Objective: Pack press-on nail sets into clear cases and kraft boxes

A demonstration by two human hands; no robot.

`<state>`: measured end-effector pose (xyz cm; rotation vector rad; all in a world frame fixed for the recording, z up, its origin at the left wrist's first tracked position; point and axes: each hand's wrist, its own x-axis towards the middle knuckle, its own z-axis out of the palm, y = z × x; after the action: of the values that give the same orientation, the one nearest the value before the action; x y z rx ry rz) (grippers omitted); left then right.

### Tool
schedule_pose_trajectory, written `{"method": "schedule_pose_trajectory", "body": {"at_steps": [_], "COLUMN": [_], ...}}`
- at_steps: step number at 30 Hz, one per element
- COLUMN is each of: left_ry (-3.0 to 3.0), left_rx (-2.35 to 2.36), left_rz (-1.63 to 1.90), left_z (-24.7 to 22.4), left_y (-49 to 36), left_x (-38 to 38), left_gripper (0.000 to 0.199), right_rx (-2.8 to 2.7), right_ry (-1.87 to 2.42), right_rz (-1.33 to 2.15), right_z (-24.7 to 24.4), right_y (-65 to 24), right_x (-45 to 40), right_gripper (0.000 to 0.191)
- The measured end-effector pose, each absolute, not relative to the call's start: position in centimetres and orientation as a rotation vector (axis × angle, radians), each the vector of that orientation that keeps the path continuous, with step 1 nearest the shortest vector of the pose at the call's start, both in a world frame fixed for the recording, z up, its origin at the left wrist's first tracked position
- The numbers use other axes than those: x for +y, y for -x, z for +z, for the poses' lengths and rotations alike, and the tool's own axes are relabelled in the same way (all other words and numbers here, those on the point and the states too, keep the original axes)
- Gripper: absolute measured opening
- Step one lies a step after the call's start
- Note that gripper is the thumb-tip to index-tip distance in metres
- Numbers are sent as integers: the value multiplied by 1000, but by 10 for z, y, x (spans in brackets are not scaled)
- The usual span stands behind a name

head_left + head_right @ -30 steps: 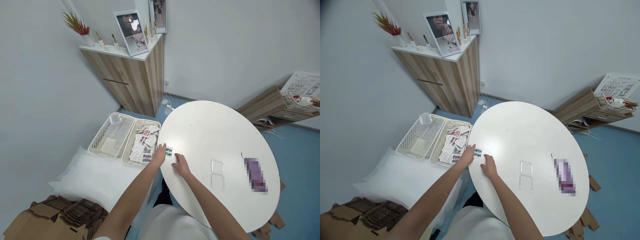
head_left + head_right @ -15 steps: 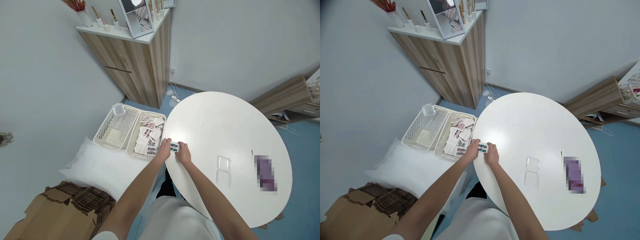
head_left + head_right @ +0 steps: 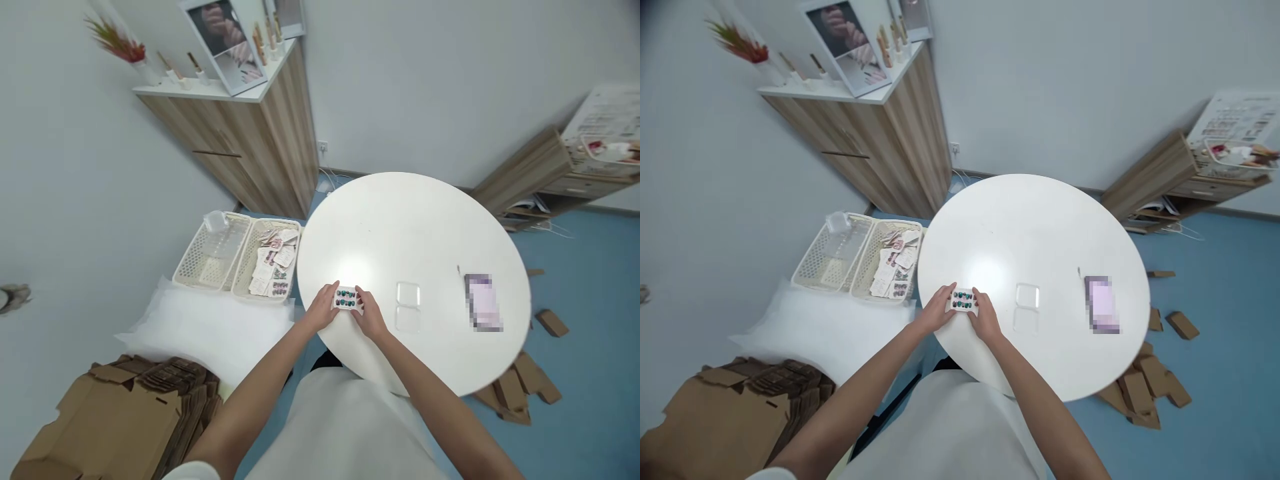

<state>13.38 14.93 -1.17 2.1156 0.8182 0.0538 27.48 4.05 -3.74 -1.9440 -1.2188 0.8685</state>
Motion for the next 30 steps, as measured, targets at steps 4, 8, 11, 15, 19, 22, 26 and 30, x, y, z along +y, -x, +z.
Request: {"method": "schedule_pose_trajectory", "body": {"at_steps": [4,8,11,15,19,22,26,30], "left_ry": [-2142,-2175,-2182,-2217,-2269,-2305,-2318,-2311], "left_rx": [737,688,663,645,651,681,751,788], "left_rz": [34,-13,-72,-75,-98,-143,-225,-291], "left_z": [-3,-2,-6,-12,-15,-18,-25,-33], "left_y": [-158,-182,-196,-211,-228,-242,-257,-267], "left_x": [104,63,41,25,23,28,33,36], "left_gripper": [71,68,67,67,67,67,67,69], "right_rx": [-1167,-1134,-1138,-1140,-1157,-1154,-1115,-1098], "right_ry": [1940,1923,1921,1939,1973,2000,2040,2077], "right_rz": [844,862,864,877,838,811,853,909], "right_z": [-29,-28,-33,-39,-45,-49,-55,-61], "right_y": [-297,-321,-336,-352,-368,-381,-394,-400], "right_x": [-15,-65,-93,-114,-116,-111,-101,-94], "right_gripper": [62,62,61,60,59,59,59,59]}}
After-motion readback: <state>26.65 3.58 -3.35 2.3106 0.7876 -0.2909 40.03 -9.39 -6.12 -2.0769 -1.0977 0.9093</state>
